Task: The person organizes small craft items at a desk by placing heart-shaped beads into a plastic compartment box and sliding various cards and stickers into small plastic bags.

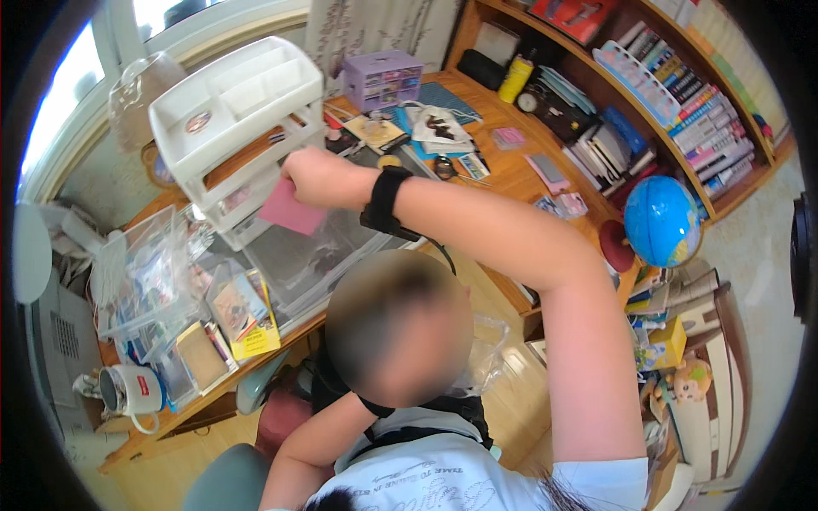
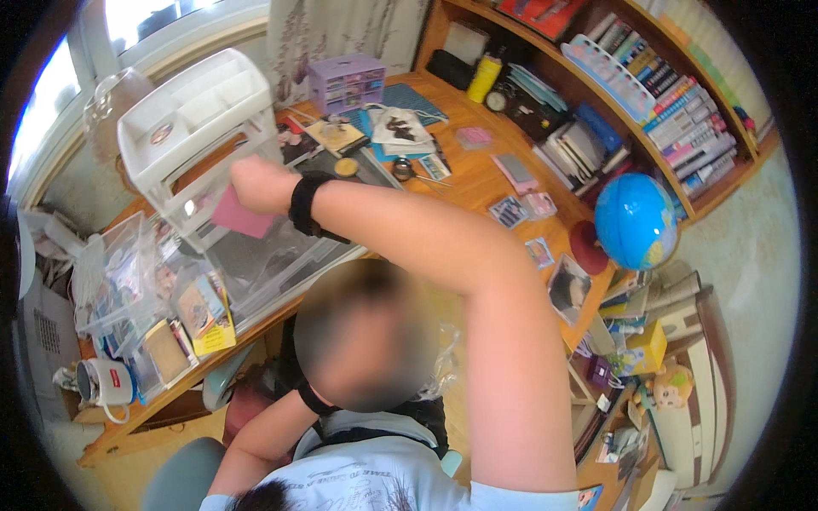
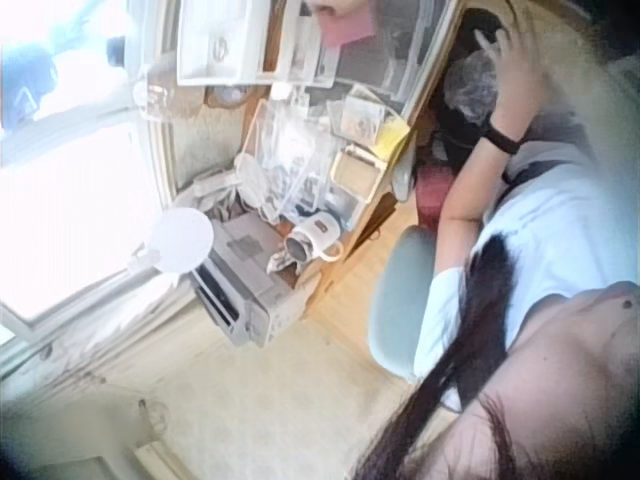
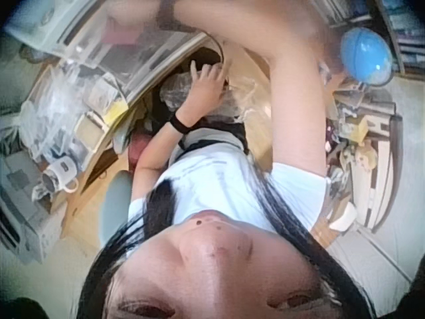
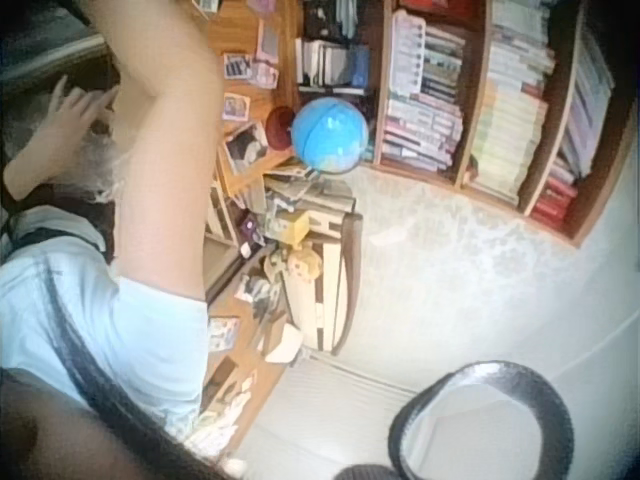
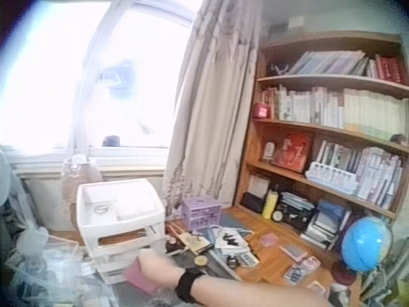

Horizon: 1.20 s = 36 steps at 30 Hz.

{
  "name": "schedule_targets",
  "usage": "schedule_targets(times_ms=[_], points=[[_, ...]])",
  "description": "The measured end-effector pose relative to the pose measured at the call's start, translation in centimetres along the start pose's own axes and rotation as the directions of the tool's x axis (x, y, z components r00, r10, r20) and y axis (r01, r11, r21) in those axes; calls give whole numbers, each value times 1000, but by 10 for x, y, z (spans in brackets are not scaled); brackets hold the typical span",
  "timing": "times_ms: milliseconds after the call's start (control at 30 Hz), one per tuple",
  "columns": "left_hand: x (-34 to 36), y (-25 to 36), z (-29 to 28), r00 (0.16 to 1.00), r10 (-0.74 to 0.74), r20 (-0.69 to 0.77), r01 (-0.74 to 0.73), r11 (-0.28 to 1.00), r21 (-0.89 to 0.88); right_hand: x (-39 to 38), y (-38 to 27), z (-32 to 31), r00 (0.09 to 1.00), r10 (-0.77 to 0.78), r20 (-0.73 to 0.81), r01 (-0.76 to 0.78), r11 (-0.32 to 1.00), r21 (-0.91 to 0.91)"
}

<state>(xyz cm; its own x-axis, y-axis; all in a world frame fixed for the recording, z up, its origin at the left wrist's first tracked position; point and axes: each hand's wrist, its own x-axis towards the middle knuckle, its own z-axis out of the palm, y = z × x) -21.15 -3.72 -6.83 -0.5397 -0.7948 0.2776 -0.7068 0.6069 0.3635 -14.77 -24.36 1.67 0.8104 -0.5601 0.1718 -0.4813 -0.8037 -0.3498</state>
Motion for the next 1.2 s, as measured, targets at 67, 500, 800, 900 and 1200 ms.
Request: schedule_targets(times_ms=[67, 500, 800, 900, 1200], points=[[7, 1, -2, 996, -28, 85, 18, 993, 120, -26, -7, -43, 981, -94, -170, 101, 994, 35], [-25, -29, -44, 937, -171, -305, -26, 836, -548, -239, 40, -214, 620, 126, -774, 34, 982, 188], [-44, -51, -62, 956, -243, -166, -24, 497, -868, -314, -50, -31, 959, 232, -162, -144, 892, 428], [-45, -49, -60, 958, -243, -151, -1, 523, -852, -322, -51, -4, 952, 297, -78, -202, 798, 568], [-44, -27, -82, 842, -524, -131, 271, 619, -737, -338, -16, 84, 958, 261, 123, -288, 880, 379]])
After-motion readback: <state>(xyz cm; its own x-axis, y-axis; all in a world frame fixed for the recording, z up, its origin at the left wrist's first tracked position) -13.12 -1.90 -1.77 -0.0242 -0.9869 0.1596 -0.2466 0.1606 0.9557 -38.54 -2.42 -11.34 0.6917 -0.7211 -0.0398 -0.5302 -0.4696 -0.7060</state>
